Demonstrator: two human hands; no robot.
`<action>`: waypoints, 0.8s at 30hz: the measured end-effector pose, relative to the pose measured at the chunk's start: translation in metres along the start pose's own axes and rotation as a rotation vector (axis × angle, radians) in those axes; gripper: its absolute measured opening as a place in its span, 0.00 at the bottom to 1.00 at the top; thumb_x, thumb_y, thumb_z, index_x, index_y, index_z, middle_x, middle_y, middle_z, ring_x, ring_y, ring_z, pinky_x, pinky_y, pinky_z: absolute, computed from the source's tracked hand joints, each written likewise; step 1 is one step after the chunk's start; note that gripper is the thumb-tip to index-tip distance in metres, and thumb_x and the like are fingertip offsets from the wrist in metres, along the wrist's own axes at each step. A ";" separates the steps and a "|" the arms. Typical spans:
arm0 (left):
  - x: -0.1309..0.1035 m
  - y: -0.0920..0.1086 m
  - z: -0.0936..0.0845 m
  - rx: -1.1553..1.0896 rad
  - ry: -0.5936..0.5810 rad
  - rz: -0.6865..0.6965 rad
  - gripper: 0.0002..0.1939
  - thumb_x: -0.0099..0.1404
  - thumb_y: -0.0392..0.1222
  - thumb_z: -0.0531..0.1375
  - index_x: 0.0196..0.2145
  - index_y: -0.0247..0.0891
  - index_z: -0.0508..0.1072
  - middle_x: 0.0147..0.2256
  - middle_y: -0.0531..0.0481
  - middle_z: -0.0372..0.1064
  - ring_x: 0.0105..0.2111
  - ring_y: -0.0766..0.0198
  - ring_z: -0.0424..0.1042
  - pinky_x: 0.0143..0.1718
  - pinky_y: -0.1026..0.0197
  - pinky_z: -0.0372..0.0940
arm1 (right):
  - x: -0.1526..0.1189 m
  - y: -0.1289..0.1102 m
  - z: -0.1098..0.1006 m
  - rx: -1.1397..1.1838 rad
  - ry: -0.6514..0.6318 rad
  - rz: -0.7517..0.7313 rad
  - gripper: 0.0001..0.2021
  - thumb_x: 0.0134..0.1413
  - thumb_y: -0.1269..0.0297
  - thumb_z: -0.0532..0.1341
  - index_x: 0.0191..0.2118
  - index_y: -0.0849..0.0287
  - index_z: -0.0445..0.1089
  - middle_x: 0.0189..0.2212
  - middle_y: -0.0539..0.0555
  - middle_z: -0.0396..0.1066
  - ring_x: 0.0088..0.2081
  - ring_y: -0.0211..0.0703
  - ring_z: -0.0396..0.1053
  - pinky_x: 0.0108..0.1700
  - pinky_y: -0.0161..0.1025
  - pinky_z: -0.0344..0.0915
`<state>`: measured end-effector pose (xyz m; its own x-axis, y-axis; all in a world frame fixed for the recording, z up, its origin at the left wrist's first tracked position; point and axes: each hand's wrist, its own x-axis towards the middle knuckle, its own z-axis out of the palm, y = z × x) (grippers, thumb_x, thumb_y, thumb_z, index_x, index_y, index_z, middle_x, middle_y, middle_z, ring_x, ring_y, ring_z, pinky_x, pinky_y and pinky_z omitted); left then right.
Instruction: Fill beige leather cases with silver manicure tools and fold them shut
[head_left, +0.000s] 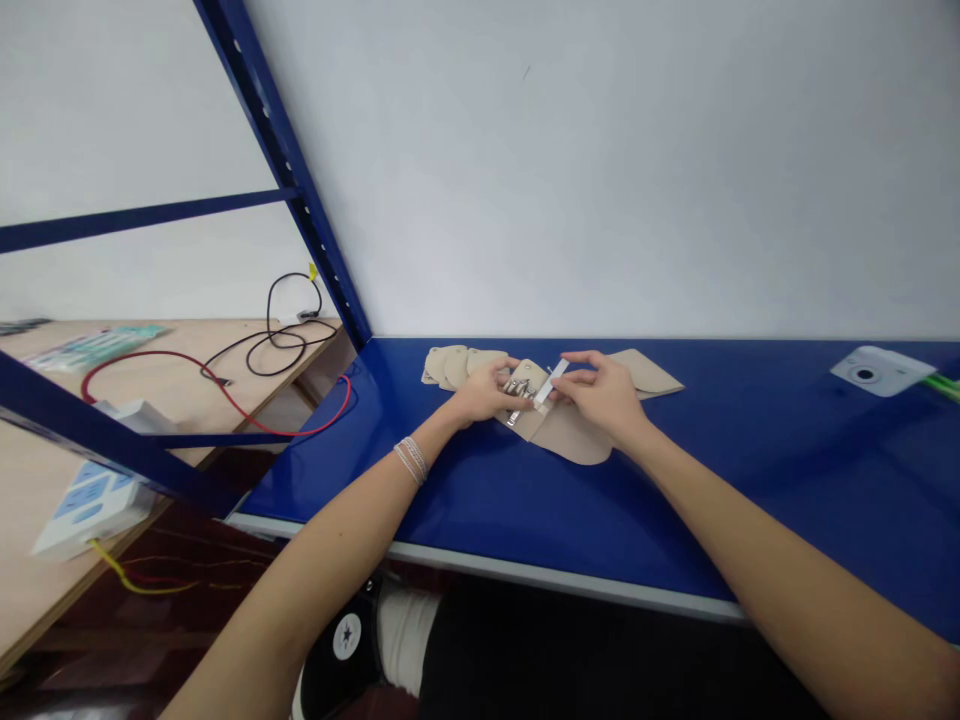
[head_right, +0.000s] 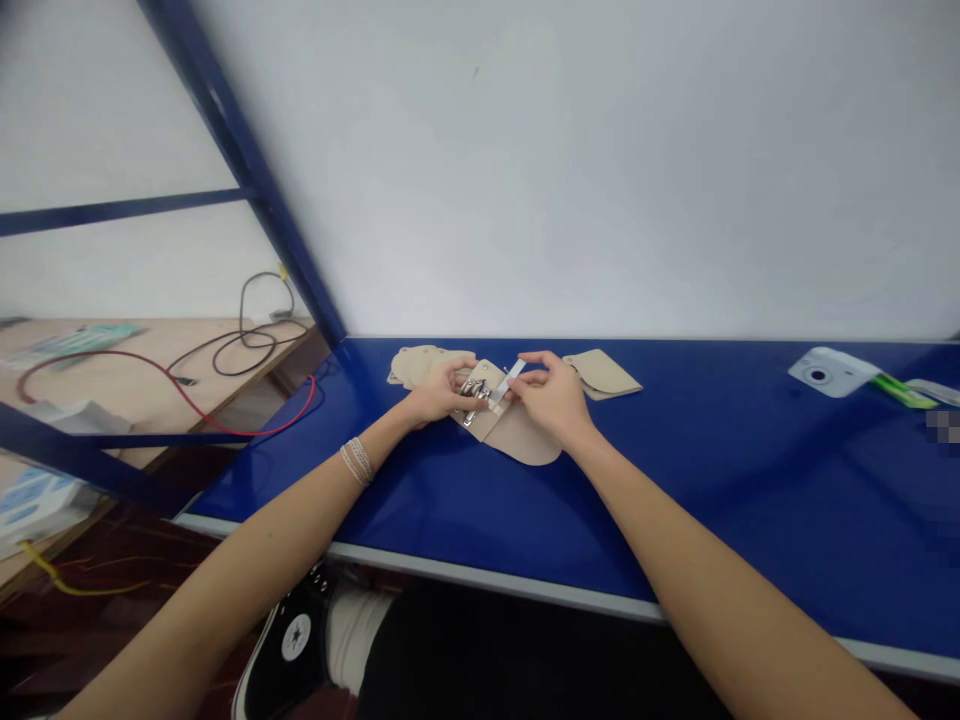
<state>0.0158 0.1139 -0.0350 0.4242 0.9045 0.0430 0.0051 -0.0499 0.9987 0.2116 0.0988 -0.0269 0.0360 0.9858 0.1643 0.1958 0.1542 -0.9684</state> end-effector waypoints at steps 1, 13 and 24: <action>0.000 0.001 0.000 0.000 0.002 -0.007 0.34 0.42 0.38 0.74 0.46 0.34 0.66 0.34 0.47 0.75 0.31 0.64 0.75 0.36 0.59 0.69 | 0.000 0.000 0.000 0.007 -0.003 0.008 0.16 0.45 0.69 0.67 0.43 0.61 0.69 0.28 0.53 0.76 0.29 0.43 0.76 0.36 0.39 0.73; -0.005 0.005 0.000 -0.030 -0.055 0.032 0.42 0.46 0.37 0.73 0.55 0.40 0.57 0.35 0.48 0.74 0.30 0.64 0.74 0.34 0.59 0.68 | -0.003 -0.003 0.003 -0.059 -0.112 0.035 0.09 0.44 0.72 0.68 0.34 0.61 0.70 0.25 0.52 0.75 0.26 0.40 0.74 0.33 0.37 0.72; -0.001 0.002 0.000 0.127 -0.014 0.058 0.25 0.47 0.42 0.72 0.41 0.33 0.69 0.34 0.47 0.72 0.33 0.66 0.72 0.38 0.61 0.66 | -0.002 0.001 0.001 -0.117 -0.138 0.061 0.10 0.46 0.69 0.68 0.37 0.62 0.72 0.23 0.53 0.76 0.25 0.40 0.74 0.32 0.37 0.72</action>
<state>0.0154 0.1130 -0.0330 0.4401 0.8924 0.0997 0.0945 -0.1564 0.9832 0.2103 0.0967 -0.0284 -0.0817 0.9941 0.0713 0.3102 0.0934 -0.9461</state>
